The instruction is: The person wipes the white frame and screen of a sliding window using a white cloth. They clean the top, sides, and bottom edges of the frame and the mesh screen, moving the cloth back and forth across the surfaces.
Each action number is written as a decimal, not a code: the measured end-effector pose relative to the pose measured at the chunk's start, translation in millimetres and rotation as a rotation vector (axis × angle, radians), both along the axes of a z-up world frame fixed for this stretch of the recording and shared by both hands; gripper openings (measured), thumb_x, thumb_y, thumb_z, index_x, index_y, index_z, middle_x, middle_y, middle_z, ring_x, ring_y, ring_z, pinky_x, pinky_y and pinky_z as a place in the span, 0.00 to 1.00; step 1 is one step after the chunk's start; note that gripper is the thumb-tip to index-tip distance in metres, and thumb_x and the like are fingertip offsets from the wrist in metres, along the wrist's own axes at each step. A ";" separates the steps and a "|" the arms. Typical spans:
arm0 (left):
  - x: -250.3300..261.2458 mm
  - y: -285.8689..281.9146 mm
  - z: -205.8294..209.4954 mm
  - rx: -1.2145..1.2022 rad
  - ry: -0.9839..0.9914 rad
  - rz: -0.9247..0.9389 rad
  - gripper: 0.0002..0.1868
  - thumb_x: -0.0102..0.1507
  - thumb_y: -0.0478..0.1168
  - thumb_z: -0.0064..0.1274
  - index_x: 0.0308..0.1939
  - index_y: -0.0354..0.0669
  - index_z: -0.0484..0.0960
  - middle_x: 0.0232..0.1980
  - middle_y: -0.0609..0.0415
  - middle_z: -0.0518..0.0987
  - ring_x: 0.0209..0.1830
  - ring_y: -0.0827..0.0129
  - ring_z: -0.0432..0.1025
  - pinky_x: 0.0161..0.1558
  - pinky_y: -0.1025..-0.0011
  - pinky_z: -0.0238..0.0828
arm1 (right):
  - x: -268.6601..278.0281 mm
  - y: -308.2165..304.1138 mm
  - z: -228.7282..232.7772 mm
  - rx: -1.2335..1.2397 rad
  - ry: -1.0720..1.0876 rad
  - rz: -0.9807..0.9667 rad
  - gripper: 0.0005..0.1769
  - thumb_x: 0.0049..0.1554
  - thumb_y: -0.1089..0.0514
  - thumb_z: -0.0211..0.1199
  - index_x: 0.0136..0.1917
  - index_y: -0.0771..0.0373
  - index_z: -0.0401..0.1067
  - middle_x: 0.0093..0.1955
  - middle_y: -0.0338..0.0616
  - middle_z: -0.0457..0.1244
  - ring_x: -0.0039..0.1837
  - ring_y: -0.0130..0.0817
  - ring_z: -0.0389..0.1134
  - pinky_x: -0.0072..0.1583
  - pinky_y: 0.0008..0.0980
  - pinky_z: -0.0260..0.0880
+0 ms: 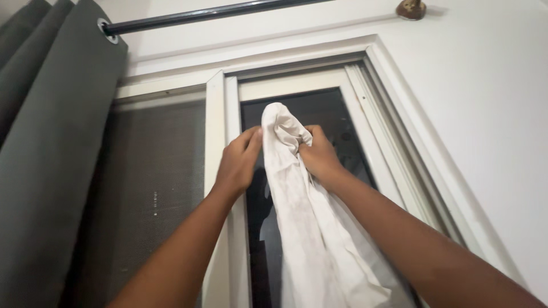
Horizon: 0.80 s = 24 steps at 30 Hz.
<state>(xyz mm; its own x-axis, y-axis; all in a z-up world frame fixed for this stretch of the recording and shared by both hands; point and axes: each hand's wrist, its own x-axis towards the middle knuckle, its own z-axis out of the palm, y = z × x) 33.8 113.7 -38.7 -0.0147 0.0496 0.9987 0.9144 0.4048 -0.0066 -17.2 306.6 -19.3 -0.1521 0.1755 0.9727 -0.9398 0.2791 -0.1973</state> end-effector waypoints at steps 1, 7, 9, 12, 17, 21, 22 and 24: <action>3.6 13.8 5.8 -0.032 -0.147 -0.095 0.35 0.68 0.62 0.38 0.63 0.37 0.79 0.58 0.42 0.82 0.58 0.59 0.76 0.58 0.63 0.69 | 2.4 6.8 -3.4 0.005 0.043 -0.106 0.20 0.58 0.61 0.56 0.64 0.60 0.66 0.57 0.47 0.69 0.58 0.35 0.71 0.59 0.36 0.69; -1.3 56.1 23.4 -0.212 -0.440 -0.178 0.27 0.60 0.52 0.55 0.52 0.31 0.83 0.46 0.39 0.86 0.41 0.59 0.81 0.43 0.65 0.76 | 21.0 58.4 -18.6 0.167 0.069 -0.088 0.28 0.55 0.57 0.63 0.67 0.59 0.62 0.57 0.49 0.67 0.57 0.36 0.71 0.59 0.34 0.70; -8.9 57.4 25.8 -0.163 -0.423 -0.217 0.25 0.57 0.47 0.56 0.49 0.29 0.85 0.45 0.40 0.86 0.39 0.58 0.81 0.41 0.63 0.75 | 28.4 68.7 -24.4 0.111 0.109 -0.260 0.34 0.50 0.55 0.71 0.67 0.61 0.63 0.59 0.49 0.65 0.55 0.39 0.70 0.57 0.36 0.71; -20.9 66.3 30.8 0.005 -0.452 -0.286 0.24 0.58 0.43 0.58 0.49 0.24 0.83 0.44 0.40 0.86 0.40 0.55 0.82 0.44 0.61 0.78 | 35.9 69.4 -35.3 0.043 0.192 -0.325 0.29 0.55 0.48 0.66 0.66 0.61 0.67 0.63 0.49 0.66 0.58 0.41 0.71 0.60 0.37 0.74; -12.1 75.4 46.1 -0.076 -0.177 0.030 0.21 0.62 0.43 0.51 0.46 0.23 0.83 0.44 0.34 0.85 0.39 0.53 0.80 0.43 0.57 0.77 | 45.5 30.6 -40.6 0.388 0.232 -0.253 0.35 0.66 0.40 0.48 0.79 0.57 0.50 0.80 0.56 0.47 0.79 0.50 0.49 0.75 0.47 0.49; 6.8 65.7 49.5 -0.126 -0.437 -0.268 0.22 0.64 0.49 0.44 0.55 0.37 0.78 0.52 0.39 0.82 0.45 0.57 0.80 0.50 0.59 0.78 | 46.0 21.0 -38.2 0.483 0.244 -0.164 0.40 0.67 0.44 0.48 0.84 0.56 0.38 0.83 0.58 0.39 0.82 0.56 0.39 0.75 0.50 0.43; 11.0 57.5 47.1 -0.171 -0.424 -0.203 0.24 0.65 0.50 0.42 0.58 0.39 0.77 0.54 0.37 0.82 0.48 0.55 0.79 0.52 0.59 0.76 | 42.7 16.1 -39.1 0.508 0.334 -0.203 0.40 0.67 0.49 0.52 0.84 0.58 0.38 0.83 0.60 0.41 0.81 0.59 0.41 0.74 0.51 0.45; 18.1 43.3 41.9 -0.264 -0.400 -0.076 0.27 0.66 0.52 0.39 0.64 0.41 0.75 0.57 0.34 0.81 0.54 0.50 0.78 0.58 0.57 0.74 | 34.8 10.2 -42.9 0.359 0.364 -0.498 0.40 0.59 0.63 0.52 0.82 0.56 0.46 0.78 0.54 0.52 0.70 0.56 0.57 0.69 0.49 0.58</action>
<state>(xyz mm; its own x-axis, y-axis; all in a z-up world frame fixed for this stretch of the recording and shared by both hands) 51.9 157.1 3.2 -0.3816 0.3163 0.8685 0.8931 0.3685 0.2582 17.6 316.8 -62.3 0.2078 -0.2010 0.9573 -0.6728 0.6810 0.2890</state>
